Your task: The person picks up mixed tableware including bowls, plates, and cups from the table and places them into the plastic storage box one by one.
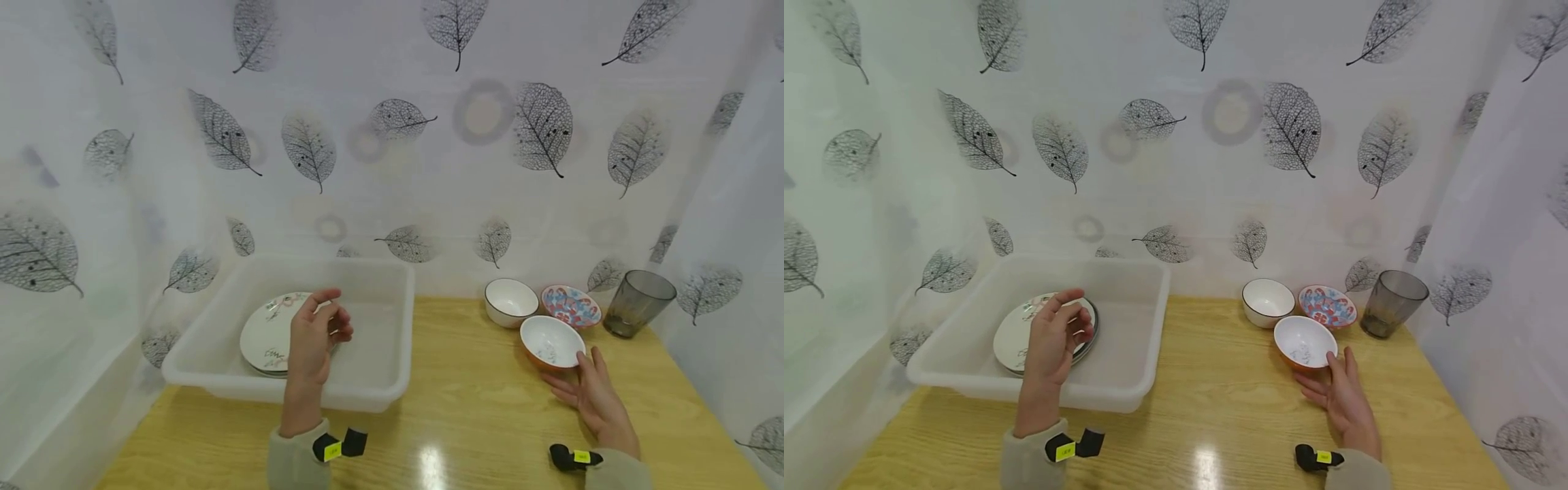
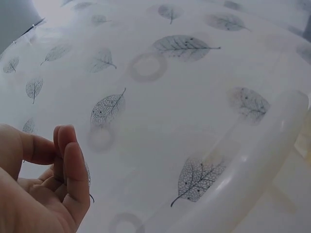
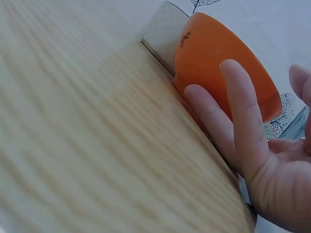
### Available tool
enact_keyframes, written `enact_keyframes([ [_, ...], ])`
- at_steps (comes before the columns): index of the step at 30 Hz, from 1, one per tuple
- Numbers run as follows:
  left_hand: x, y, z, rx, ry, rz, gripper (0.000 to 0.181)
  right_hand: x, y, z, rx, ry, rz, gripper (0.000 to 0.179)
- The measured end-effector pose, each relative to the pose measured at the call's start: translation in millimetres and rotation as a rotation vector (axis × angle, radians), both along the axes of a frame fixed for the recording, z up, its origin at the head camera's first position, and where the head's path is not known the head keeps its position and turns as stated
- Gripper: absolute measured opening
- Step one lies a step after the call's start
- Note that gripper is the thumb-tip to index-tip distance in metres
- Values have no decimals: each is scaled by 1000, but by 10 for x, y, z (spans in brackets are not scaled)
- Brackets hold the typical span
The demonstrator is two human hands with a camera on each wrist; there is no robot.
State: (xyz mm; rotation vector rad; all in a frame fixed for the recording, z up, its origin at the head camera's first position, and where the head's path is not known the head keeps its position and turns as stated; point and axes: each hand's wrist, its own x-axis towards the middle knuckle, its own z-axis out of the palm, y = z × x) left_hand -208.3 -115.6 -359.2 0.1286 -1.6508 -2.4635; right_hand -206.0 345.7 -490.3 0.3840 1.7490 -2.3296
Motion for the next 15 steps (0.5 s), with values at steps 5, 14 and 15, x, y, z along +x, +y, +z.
enact_keyframes([
  [5,13,-18,-6,-20,-18,4,18,11,-6,-23,-60,50,47,77],
  [14,22,-40,7,-28,-29,3,17,0,-41,-47,-344,36,35,71],
  [15,22,-42,7,-31,-29,2,18,-1,-40,-50,-368,34,29,71],
])
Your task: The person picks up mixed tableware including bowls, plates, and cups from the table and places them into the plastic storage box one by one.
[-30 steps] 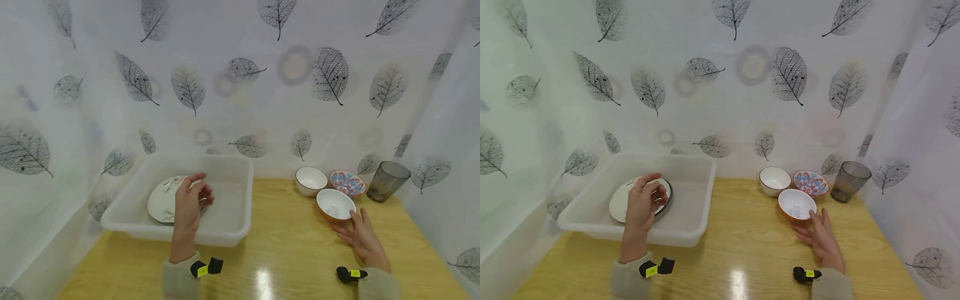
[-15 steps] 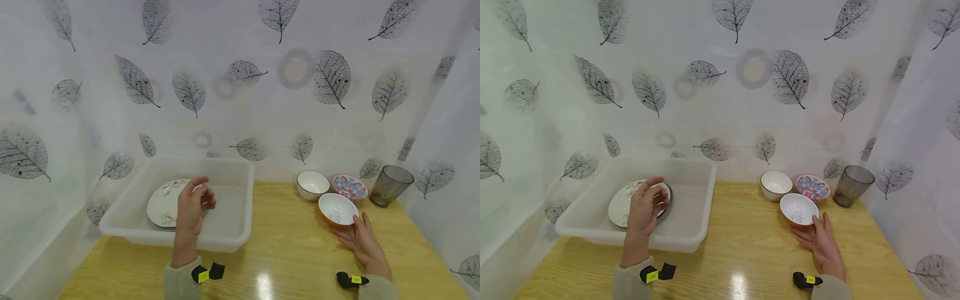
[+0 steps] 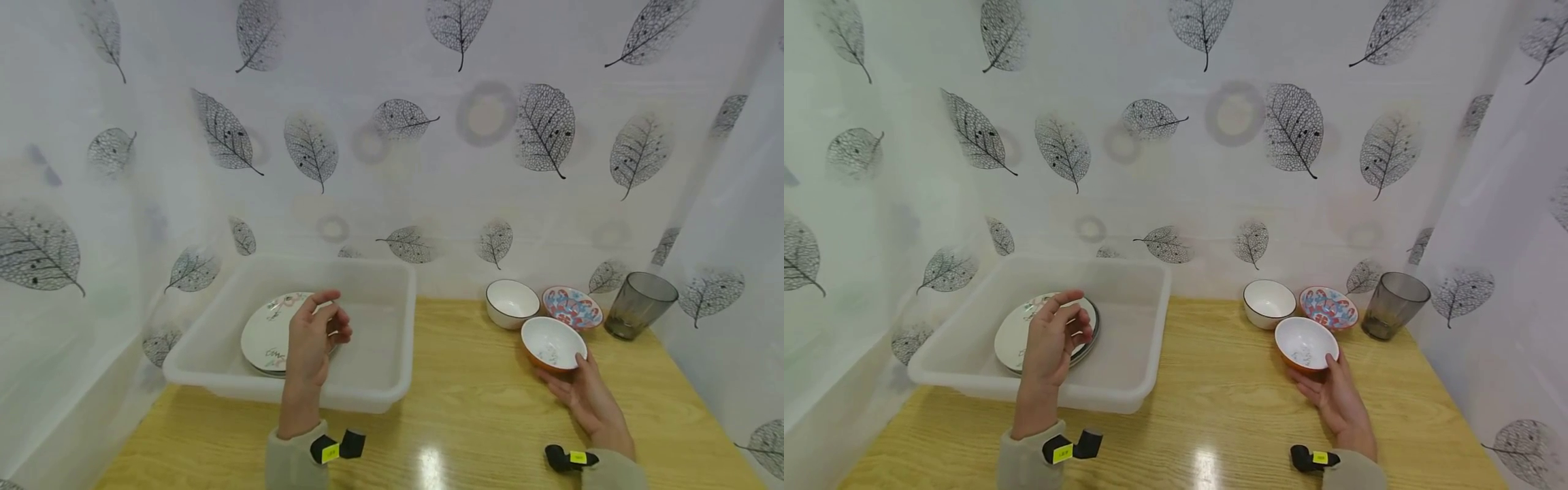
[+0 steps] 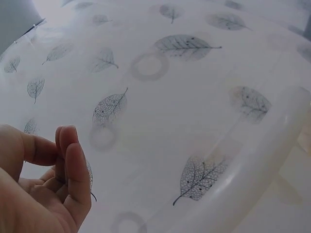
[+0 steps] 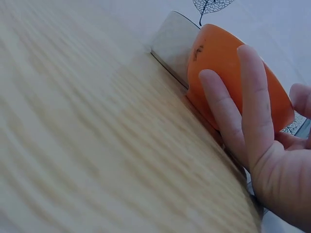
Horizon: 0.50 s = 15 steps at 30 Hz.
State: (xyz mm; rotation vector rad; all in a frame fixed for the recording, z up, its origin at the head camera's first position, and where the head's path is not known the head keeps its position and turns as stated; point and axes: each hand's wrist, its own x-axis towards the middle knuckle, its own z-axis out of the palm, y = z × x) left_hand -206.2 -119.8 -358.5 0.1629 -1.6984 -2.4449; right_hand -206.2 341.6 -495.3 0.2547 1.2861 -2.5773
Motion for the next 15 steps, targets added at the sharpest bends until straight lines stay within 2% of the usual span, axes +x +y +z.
enact_keyframes([
  [8,0,6,-12,-19,-12,-13,18,17,13,-40,-76,19,8,71],
  [15,-8,14,-6,-40,-11,-15,19,-1,-3,-47,-23,74,-2,69],
])
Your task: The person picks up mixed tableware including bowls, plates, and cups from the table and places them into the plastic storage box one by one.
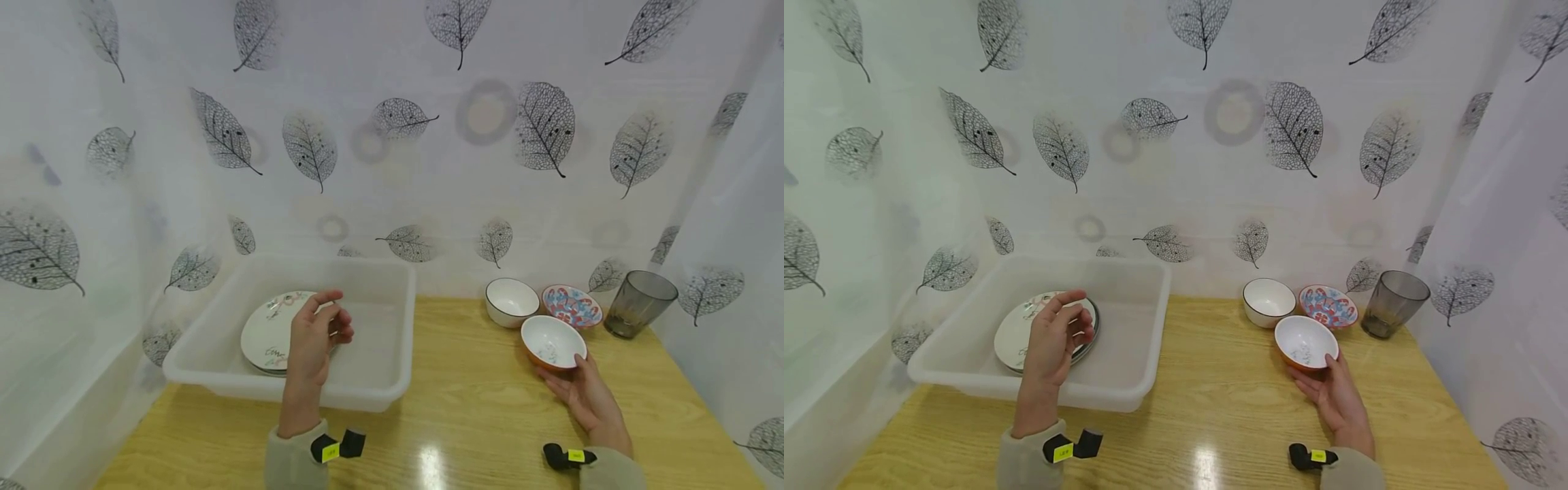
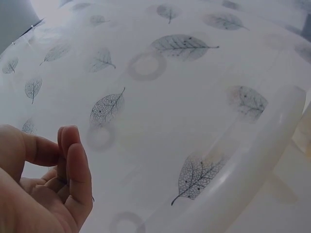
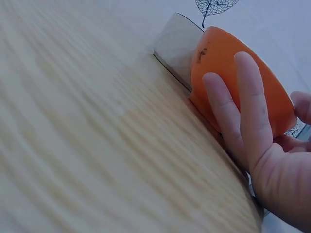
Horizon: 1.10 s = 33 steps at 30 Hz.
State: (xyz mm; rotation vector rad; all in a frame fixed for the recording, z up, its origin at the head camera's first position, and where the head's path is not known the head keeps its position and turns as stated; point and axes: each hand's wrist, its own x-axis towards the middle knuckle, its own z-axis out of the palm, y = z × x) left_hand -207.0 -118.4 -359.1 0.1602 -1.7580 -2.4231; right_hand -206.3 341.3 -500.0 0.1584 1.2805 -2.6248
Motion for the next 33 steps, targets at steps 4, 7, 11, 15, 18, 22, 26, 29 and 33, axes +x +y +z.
enact_keyframes([
  [4,-5,1,1,-7,-1,1,19,-1,2,8,1,-22,-22,70],
  [7,-4,-1,-9,-9,1,-2,19,12,6,-4,-12,-26,-35,70],
  [11,-3,-2,-15,-7,4,-7,19,16,8,-8,-20,-37,-44,69],
  [15,-2,0,-10,-8,6,-8,19,10,8,1,-14,-61,-47,68],
  [18,-2,2,-9,-12,8,-10,19,5,9,6,-22,-83,-53,67],
  [22,-5,12,-12,-14,9,-17,19,6,12,9,-44,-112,-67,66],
  [26,-5,24,-18,-19,13,-24,19,6,9,12,-41,-125,-76,63],
  [29,-3,33,-23,-26,17,-28,18,5,6,22,-50,-152,-86,63],
  [33,-2,47,-26,-29,26,-40,18,5,1,41,-67,-185,-99,63],
])
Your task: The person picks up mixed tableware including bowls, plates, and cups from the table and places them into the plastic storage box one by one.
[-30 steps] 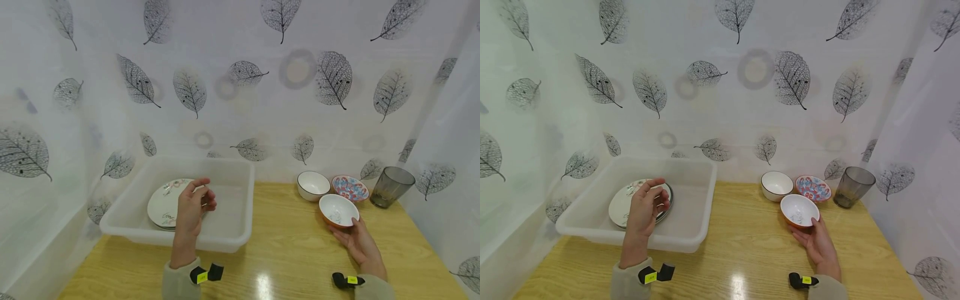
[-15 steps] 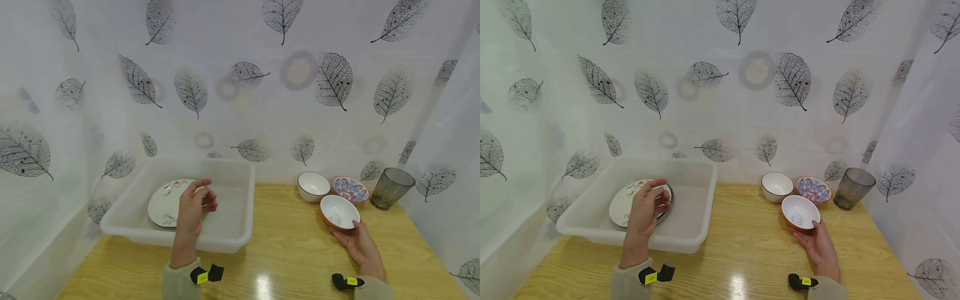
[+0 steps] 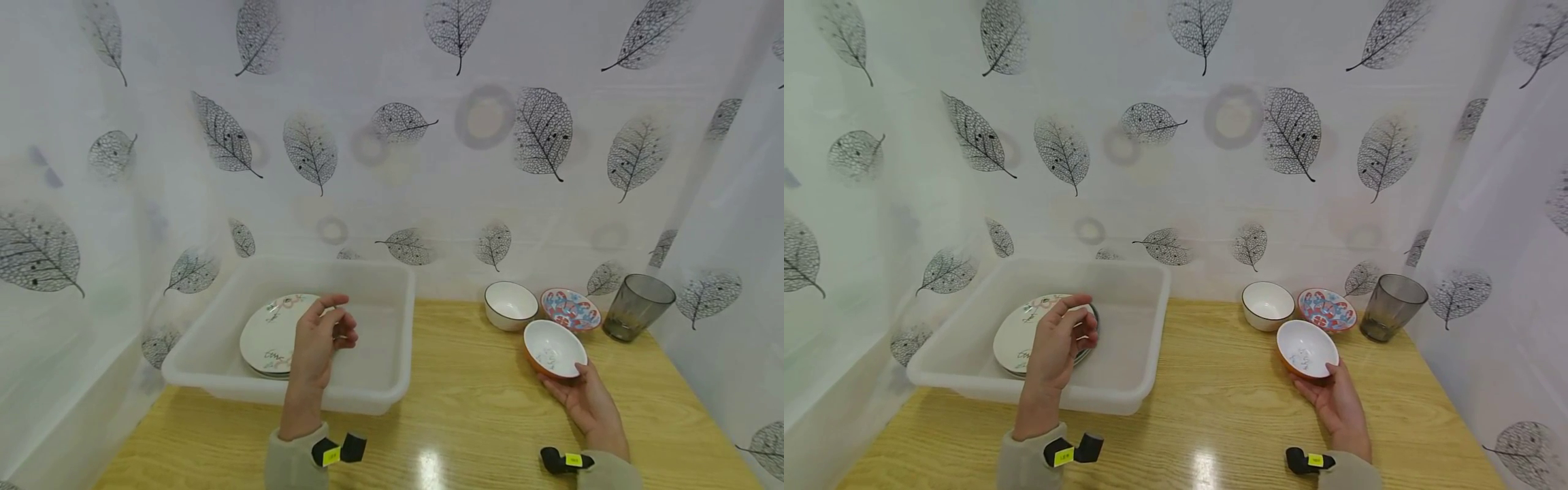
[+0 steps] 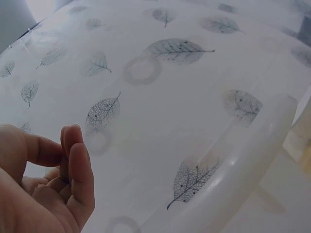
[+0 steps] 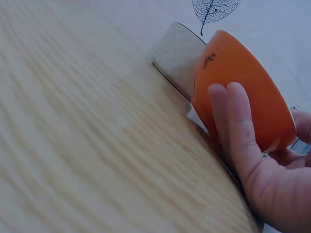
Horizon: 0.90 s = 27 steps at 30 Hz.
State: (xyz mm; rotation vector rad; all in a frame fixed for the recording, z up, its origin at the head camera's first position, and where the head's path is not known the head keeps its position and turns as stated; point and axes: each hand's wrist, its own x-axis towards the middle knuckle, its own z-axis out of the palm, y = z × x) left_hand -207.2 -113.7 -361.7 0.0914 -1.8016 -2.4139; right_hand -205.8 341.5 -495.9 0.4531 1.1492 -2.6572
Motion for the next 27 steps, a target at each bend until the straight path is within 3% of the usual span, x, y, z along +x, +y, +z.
enact_keyframes([
  [18,21,67,8,-38,4,-50,18,-13,-32,55,19,-94,-37,58],
  [27,8,99,-11,-48,4,-65,19,-8,-23,51,14,-87,-35,58],
])
